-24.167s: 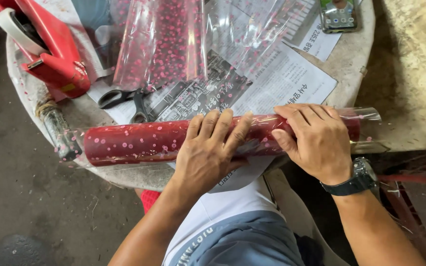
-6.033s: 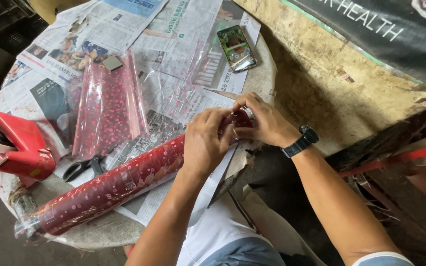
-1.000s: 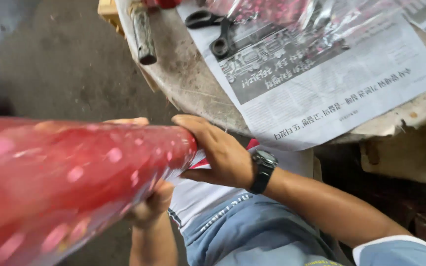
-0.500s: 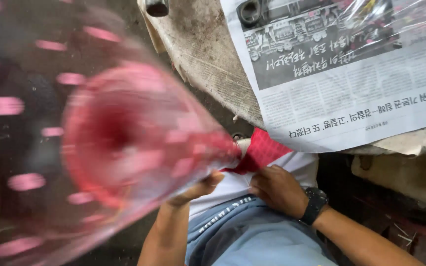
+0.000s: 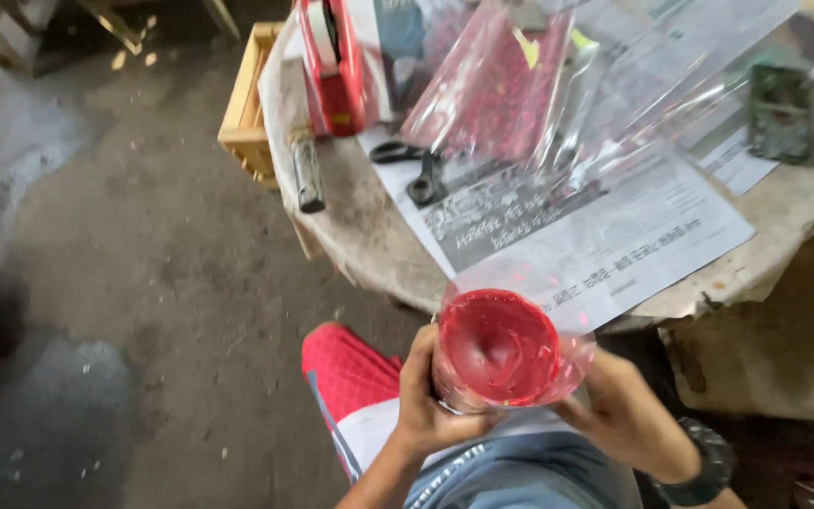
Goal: The person wraps a red cylindrical object in transparent plastic film, using a tape dispenser to secure the film at the ends and along the cylinder's length. They rotate the object and press the film by hand to ensure a tight fit.
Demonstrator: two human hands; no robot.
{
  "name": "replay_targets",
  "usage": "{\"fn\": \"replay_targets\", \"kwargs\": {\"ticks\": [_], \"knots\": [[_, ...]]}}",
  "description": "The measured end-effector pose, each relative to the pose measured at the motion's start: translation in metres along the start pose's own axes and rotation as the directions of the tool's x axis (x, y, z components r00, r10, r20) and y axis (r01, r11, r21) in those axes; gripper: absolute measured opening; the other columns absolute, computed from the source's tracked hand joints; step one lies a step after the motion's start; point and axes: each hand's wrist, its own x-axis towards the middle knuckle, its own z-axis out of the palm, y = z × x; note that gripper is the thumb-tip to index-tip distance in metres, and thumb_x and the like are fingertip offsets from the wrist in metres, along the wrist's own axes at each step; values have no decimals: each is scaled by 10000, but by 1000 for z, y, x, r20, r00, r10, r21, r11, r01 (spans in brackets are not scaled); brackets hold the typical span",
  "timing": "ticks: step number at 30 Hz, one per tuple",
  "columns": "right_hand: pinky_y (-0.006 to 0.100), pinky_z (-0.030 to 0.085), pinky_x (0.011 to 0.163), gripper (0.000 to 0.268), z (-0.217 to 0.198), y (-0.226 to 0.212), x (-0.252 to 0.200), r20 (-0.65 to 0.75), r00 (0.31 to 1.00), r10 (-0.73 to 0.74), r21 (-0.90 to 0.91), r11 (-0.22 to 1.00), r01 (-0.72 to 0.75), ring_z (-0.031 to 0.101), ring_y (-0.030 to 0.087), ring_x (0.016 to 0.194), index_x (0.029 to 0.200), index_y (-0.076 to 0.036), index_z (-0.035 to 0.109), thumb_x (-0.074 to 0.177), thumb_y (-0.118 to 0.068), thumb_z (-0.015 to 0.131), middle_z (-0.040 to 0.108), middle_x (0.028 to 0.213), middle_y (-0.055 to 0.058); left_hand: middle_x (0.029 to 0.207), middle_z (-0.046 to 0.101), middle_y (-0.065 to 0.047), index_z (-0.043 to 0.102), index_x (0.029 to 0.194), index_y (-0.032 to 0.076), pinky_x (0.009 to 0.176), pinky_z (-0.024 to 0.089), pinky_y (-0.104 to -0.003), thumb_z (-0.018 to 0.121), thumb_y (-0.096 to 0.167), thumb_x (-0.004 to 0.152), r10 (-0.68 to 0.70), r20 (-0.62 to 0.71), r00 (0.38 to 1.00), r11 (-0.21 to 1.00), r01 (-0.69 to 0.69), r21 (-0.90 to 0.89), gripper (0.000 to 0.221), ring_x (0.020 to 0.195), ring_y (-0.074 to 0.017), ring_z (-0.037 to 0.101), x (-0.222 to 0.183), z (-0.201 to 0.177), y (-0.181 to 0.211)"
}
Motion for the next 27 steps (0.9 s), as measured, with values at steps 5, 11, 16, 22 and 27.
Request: {"fn": "replay_targets", "kwargs": {"ticks": [5, 11, 16, 22, 27], "knots": [[385, 283, 1047, 736, -25, -60, 37, -34, 969, -246, 174, 953, 248, 365, 246, 1243, 1258, 14, 281, 766, -485, 505, 379, 1315, 151, 1031, 494, -101, 436, 1083, 2, 858, 387, -315, 754, 311, 564, -96, 1, 995, 995, 96, -11, 682, 955, -199, 494, 6, 1, -3], [361, 339, 1025, 900, 17, -44, 72, -100, 956, -276, 399, 869, 293, 393, 225, 1195, 1273, 0, 259, 649, -512, 658, 342, 1283, 120, 1093, 457, -108, 395, 1149, 17, 908, 378, -317, 725, 397, 612, -174, 122, 977, 983, 180, -36, 735, 1032, -203, 472, 17, -20, 3], [361, 308, 1040, 883, 29, -56, 80, -89, 963, -255, 411, 871, 269, 394, 225, 1194, 1289, 1, 231, 654, -451, 646, 347, 1303, 132, 1227, 382, -130, 311, 1244, 28, 958, 374, -335, 608, 473, 742, 15, 87, 996, 999, -19, 46, 733, 1134, -226, 434, 43, -61, 53], [324, 292, 1030, 876, 41, -63, 76, -52, 955, -291, 540, 796, 272, 337, 220, 1222, 1313, 9, 164, 686, -343, 666, 289, 1323, 145, 1266, 359, -198, 440, 1095, 98, 972, 433, -488, 412, 542, 775, 174, 320, 931, 783, -328, 528, 548, 1198, -330, 434, 100, -72, 140], [362, 240, 1078, 817, 46, -70, 74, -73, 919, -388, 422, 822, 381, 258, 225, 1275, 1299, 3, 194, 713, -336, 652, 267, 1328, 125, 1198, 432, -175, 520, 755, 155, 695, 434, -381, 575, 291, 770, -206, 507, 837, 852, -101, 514, 146, 1229, -285, 392, 123, -66, 154]]}}
